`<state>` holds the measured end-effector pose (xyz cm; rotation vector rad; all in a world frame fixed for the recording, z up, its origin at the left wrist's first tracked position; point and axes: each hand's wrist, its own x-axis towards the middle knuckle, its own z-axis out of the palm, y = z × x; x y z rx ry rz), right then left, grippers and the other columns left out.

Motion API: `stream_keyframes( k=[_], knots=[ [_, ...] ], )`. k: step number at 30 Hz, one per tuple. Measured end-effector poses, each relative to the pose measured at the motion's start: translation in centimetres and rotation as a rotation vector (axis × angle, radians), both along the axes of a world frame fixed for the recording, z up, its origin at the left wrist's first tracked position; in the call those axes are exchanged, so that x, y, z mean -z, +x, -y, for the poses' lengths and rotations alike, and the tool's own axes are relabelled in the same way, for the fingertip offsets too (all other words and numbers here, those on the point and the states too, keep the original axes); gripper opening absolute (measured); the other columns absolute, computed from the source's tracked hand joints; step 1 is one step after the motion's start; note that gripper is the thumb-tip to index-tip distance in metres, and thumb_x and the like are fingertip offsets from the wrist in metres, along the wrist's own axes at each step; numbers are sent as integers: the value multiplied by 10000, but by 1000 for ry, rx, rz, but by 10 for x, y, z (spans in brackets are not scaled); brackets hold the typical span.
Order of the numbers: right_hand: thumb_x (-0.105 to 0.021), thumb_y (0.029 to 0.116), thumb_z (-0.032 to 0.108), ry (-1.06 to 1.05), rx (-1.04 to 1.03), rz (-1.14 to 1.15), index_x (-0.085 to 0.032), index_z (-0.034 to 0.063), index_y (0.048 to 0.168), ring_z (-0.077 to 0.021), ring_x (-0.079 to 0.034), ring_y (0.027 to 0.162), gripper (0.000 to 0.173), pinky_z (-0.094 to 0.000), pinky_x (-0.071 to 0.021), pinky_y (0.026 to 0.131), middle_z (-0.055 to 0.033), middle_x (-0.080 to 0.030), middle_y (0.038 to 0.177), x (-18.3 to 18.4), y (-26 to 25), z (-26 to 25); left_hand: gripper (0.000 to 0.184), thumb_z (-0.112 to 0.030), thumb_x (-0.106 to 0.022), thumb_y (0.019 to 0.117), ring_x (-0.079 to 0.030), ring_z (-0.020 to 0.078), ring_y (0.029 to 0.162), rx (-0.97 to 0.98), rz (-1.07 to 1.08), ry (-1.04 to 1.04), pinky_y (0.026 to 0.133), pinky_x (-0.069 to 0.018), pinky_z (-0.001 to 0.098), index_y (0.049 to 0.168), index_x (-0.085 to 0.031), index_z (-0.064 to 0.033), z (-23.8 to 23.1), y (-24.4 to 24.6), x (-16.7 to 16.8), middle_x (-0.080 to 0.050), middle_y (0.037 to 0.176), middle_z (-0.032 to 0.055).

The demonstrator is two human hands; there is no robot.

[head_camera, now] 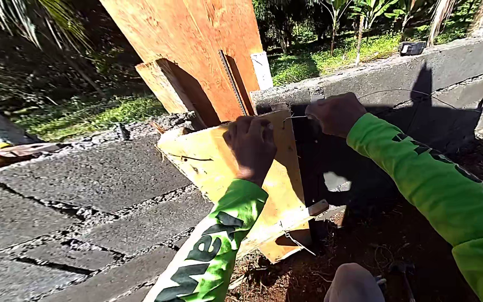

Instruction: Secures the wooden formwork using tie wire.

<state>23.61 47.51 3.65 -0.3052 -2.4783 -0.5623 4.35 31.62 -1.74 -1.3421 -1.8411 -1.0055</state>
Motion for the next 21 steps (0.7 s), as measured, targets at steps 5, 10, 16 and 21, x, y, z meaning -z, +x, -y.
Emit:
stream_keyframes(
  k=[5,10,16,21],
  knots=[
    [-566,1016,165,71,25,133,-705,119,1128,-392,-712,880,184,-593,-540,695,-149,-729,1001,-48,-15,2,554,-399,-782,863,-550,414,1286,56,-288,-147,1105,-348,635,1273,-613,-67,-20,-33,-20,-595,1359,214],
    [-577,1028,257,91,18,138,-725,134,1075,-376,-707,977,198,-608,-528,823,-135,-741,1027,-78,-24,-3,559,-498,-737,903,-680,393,1013,33,-255,-217,954,-457,619,1229,-636,-55,-35,-34,-20,-712,1103,191],
    [-667,945,390,-14,-10,130,-730,125,950,-326,-680,958,272,-583,-501,874,-102,-713,917,-109,-33,10,508,-358,-795,871,-682,418,950,46,-128,-245,898,-473,606,1247,-603,-78,-11,-24,-25,-717,1051,193],
    [-696,940,383,12,89,193,-749,207,971,-250,-613,1032,186,-524,-347,1029,-1,-718,937,-122,-49,9,493,-421,-812,770,-701,329,812,-133,-6,-256,894,-455,589,1130,-654,-125,-41,-16,-34,-743,889,113]
  ],
)
